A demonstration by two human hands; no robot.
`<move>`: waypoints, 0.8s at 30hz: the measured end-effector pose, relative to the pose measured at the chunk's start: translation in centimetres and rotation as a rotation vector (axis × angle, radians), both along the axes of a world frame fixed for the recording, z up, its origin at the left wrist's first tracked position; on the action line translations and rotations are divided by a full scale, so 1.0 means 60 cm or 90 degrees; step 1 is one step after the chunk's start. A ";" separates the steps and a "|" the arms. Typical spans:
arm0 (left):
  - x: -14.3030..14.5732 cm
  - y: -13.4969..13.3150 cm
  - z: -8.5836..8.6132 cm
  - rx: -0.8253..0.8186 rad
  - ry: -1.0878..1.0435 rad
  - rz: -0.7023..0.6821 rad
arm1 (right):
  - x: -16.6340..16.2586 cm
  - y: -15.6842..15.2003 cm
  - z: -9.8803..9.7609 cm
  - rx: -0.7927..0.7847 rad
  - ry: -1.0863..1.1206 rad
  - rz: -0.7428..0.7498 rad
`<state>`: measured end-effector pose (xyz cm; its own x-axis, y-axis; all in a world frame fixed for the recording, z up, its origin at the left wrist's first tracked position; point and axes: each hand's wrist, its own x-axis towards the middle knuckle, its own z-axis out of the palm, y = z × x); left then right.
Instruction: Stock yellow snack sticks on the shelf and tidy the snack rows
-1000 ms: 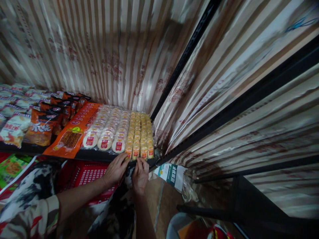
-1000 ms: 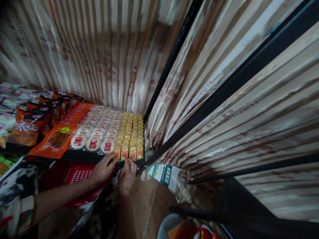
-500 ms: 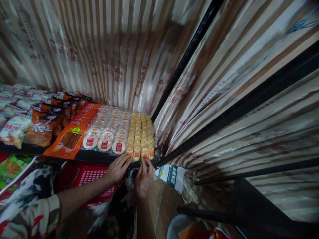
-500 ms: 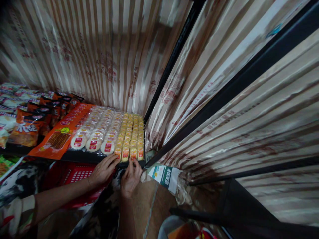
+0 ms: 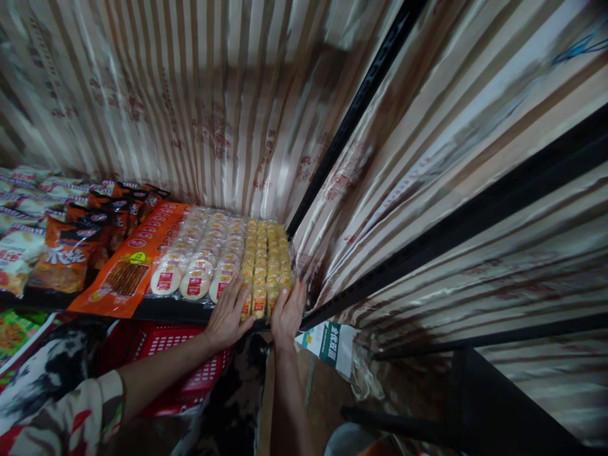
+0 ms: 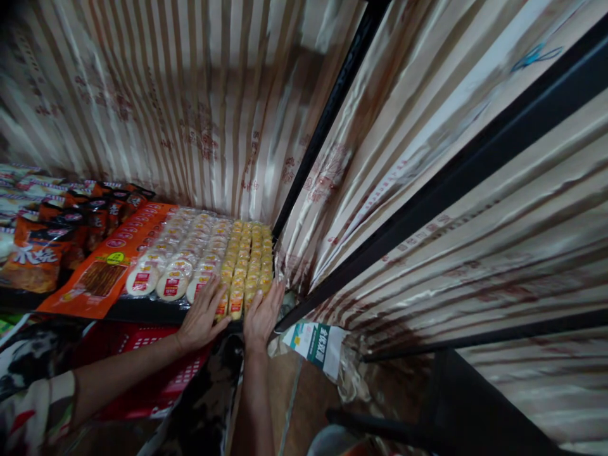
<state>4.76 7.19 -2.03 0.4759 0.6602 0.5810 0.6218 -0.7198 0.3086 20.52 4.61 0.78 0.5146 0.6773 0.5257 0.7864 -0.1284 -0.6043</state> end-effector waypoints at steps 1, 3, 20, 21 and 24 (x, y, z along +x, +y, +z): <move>0.005 0.002 0.000 -0.005 -0.004 0.003 | 0.004 0.005 0.002 -0.008 0.011 -0.002; 0.014 0.007 -0.003 -0.010 -0.010 0.003 | 0.012 0.014 0.002 -0.022 0.035 -0.001; 0.028 0.017 -0.011 -0.008 0.006 -0.012 | 0.001 0.038 -0.050 -0.004 0.052 -0.032; 0.028 0.016 -0.010 0.002 0.010 -0.006 | 0.002 0.038 -0.049 -0.002 0.054 -0.027; 0.028 0.015 -0.008 0.030 0.013 0.012 | 0.006 0.034 -0.047 0.000 0.060 -0.012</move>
